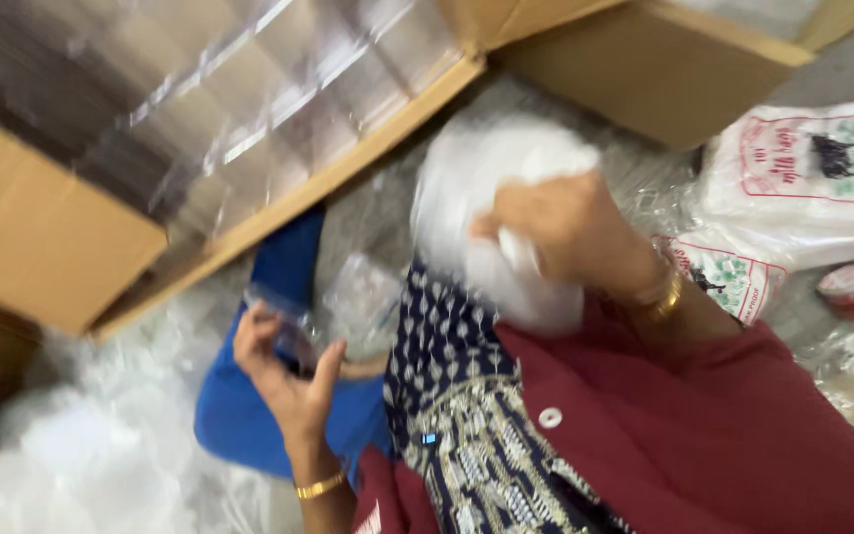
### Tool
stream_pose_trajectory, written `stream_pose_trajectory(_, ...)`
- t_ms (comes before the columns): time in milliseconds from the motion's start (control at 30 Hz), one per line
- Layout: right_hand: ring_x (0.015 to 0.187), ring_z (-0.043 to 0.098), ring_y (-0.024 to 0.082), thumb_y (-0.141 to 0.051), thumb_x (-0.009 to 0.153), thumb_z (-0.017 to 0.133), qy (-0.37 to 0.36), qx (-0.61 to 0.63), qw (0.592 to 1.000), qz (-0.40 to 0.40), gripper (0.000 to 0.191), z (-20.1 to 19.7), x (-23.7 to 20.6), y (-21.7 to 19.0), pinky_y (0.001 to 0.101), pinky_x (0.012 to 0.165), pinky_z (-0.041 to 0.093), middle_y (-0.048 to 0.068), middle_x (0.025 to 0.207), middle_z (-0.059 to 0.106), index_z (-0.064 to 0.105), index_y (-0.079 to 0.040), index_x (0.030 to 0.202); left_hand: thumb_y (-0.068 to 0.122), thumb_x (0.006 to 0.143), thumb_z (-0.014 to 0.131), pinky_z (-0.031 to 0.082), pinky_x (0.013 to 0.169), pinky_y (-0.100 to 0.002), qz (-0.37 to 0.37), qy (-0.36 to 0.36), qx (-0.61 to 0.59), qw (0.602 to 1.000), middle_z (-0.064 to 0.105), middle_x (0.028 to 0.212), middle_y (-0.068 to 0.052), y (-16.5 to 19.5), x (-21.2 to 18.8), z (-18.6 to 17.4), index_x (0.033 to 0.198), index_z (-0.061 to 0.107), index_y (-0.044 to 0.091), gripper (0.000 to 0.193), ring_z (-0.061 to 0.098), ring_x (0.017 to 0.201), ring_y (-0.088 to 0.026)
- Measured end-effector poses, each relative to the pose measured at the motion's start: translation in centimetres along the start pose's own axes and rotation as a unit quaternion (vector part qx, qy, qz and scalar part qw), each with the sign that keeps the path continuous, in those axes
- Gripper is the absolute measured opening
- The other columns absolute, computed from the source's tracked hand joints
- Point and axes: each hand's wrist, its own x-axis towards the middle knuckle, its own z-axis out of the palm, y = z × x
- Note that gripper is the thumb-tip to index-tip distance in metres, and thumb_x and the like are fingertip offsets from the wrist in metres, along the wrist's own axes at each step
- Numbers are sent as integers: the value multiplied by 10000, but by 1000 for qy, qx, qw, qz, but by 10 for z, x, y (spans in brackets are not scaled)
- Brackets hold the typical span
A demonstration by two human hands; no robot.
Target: The person sits on the floor and repeatedly takes small clear plastic containers from a cardboard box, places them into a white plastic bag, and then puts the bag back into the box. The person handles the containers and bags by hand.
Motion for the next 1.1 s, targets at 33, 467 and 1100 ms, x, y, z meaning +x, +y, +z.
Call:
stream_pose_trajectory(33, 647, 640, 200, -264, 934, 811, -28, -7, 999, 39, 234, 25, 6, 14, 345, 556, 485, 21, 809, 657, 648, -115, 857, 177, 707, 927, 377, 1195, -409, -7, -10, 29, 1000, 452, 1464, -164, 0, -1, 0, 1293, 445, 60, 768, 470, 1378, -319)
stream_pose_trajectory(467, 937, 710, 337, -458, 566, 894, -423, 260, 865, 76, 1244, 229, 27, 34, 454, 929, 535, 139, 1556, 469, 199, -219, 1570, 403, 710, 916, 354, 1107, -553, -1, -188, 189, 964, 427, 1429, -270, -59, -1, 41, 1289, 544, 66, 766, 388, 1297, -465)
stream_pose_trajectory(1100, 1292, 546, 386, -500, 587, 908, -377, 262, 888, 15, 1184, 259, 17, 41, 512, 1005, 460, 178, 1468, 496, 289, -170, 1540, 217, 624, 867, 352, 1114, -552, 26, -241, 186, 952, 400, 1451, -264, -69, 9, 44, 1274, 562, 118, 724, 381, 1300, -465)
